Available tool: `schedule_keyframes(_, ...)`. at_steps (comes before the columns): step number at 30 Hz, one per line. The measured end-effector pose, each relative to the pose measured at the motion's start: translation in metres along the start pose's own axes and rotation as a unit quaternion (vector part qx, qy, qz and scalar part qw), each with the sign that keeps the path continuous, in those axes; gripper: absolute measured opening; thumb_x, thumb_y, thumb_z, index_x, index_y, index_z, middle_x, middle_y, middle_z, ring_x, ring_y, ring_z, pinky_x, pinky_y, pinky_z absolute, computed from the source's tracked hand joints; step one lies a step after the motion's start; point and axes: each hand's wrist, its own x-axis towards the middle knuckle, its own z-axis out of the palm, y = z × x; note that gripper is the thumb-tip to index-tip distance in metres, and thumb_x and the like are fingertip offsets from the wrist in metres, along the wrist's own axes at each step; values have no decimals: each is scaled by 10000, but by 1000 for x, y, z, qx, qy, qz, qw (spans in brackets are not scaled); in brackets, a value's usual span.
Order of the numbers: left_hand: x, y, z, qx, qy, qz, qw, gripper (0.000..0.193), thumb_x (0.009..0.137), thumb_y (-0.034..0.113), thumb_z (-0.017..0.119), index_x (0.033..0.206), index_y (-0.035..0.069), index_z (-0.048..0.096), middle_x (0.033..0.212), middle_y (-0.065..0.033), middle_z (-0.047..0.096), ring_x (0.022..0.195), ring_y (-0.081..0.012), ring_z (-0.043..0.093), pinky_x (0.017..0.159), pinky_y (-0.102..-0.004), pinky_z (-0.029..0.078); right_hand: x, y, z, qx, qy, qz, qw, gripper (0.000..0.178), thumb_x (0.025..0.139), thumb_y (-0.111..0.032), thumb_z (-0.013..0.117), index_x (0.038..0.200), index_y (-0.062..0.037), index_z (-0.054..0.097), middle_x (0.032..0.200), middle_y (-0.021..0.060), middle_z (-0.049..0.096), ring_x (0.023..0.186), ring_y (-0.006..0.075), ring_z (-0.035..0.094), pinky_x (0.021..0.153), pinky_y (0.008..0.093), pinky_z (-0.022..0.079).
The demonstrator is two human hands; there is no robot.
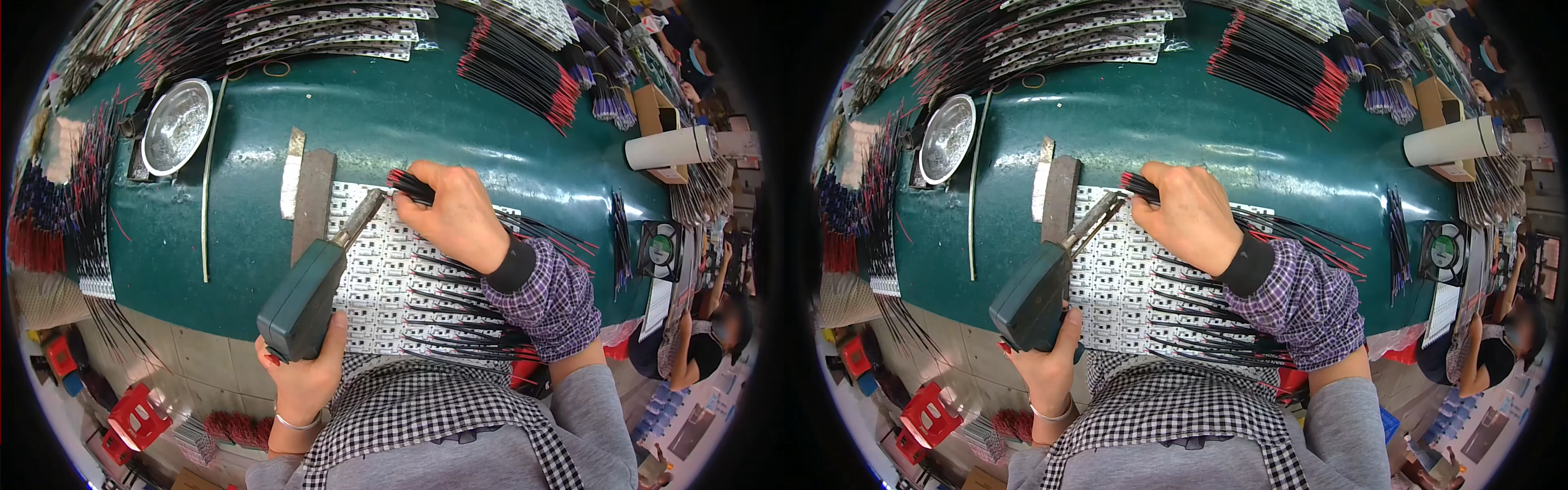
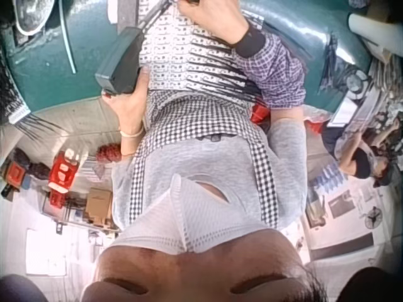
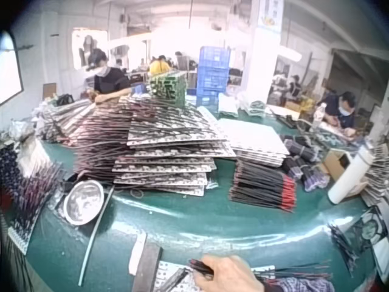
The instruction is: The person attaches wires onto a white panel using a handheld heated tool. The person then organizes and straightens the wires on a green circuit board by hand.
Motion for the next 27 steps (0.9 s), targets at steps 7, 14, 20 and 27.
schedule_keyframes(7,0,0,-1,-6,6,-16,1000,282,817,24,848,1050,-30,698,931,-47,711,796,-127,648,743,-276,523,-1,-1,2,1,8,9,1000,166,833,-141,686,816,22,655,646,237,638,619,432,653,617,508,513)
schedule_keyframes(14,-3,-8,-4,27,37,25,999,335,811,-2,840,1108,-34,687,998,-63,714,848,-138,655,768,-271,523,-1,-1,3,-7,12,4,1000,162,827,-135,683,802,22,649,656,245,637,629,440,651,622,509,513)
schedule_keyframes(20,-1,-9,0,3,59,53,997,275,816,63,835,1040,-30,706,911,-75,729,744,-160,662,679,-294,518,2,3,-2,28,-18,23,999,184,832,-143,692,842,39,673,678,252,637,622,434,643,613,483,506)
schedule_keyframes(27,-3,-3,-4,-9,1,8,1000,352,821,-29,810,1149,-46,686,1033,-75,725,910,-146,674,819,-286,539,12,18,-4,130,-75,48,988,220,825,-136,703,876,78,688,666,214,607,557,263,555,606,412,479)
